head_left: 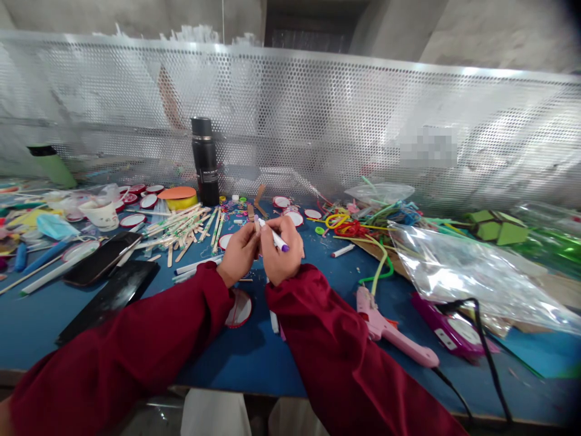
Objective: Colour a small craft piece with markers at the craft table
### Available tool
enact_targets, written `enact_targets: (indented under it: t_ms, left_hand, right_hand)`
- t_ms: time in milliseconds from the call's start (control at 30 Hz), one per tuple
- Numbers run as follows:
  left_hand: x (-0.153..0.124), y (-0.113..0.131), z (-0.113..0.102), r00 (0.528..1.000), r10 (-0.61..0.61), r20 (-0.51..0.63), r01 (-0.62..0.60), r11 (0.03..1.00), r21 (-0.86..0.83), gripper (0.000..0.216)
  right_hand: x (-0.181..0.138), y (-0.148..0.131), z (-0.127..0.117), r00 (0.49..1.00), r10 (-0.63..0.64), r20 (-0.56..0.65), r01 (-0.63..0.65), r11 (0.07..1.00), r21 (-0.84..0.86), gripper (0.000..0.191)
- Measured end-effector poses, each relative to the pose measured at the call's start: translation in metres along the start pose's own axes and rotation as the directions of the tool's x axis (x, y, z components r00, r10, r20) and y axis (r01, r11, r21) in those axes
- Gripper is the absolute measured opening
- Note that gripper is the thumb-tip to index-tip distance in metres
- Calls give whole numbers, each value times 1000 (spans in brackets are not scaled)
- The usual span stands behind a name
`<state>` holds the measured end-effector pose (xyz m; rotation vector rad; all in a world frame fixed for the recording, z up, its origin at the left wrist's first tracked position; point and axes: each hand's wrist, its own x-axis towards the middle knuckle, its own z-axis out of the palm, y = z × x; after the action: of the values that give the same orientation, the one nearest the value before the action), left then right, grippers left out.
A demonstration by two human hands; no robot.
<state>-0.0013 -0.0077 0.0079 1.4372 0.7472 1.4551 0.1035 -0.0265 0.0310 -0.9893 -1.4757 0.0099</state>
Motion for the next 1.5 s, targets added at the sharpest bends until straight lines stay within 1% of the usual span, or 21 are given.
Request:
enact_targets:
  t_ms: [133, 300, 467, 600, 767, 1100, 1267, 1500]
  left_hand:
    - [0, 2, 1, 1000, -13, -7, 13, 1000, 23, 37]
    - [0, 2, 1, 1000, 24, -5, -24, 999, 30, 36]
    - [0, 3, 1, 999, 33, -15, -33, 998, 51, 34]
    - [0, 1, 0, 1000, 25, -6, -25, 999, 48, 34]
    - [0, -2, -1, 1000, 10, 1, -10, 999, 40, 35]
    - [-1, 3, 1, 998, 57, -34, -54, 995, 89, 34]
    - [0, 1, 0, 999, 43, -10, -42, 996, 73, 33]
    - [-1, 2, 1, 999, 33, -18, -32, 997, 68, 34]
  right_hand:
    - [2, -1, -1, 1000, 22, 1, -22, 1000, 21, 11]
    - [1, -1, -1, 1000, -8, -5, 8, 1000, 20, 10]
    - [-1, 1, 0, 1000, -25, 4, 25, 1000, -9, 9]
    - [-1, 2, 1, 1000, -7, 9, 7, 1000, -11, 10]
    - [-1, 3, 1, 1000, -19, 4, 19, 1000, -20, 10]
    - [-2, 1, 2, 999, -20, 33, 20, 999, -27, 11]
    - [-2, 1, 0, 1000, -13, 19, 13, 1000, -22, 11]
    - [-1, 1, 0, 1000, -10, 10, 10, 1000, -15, 11]
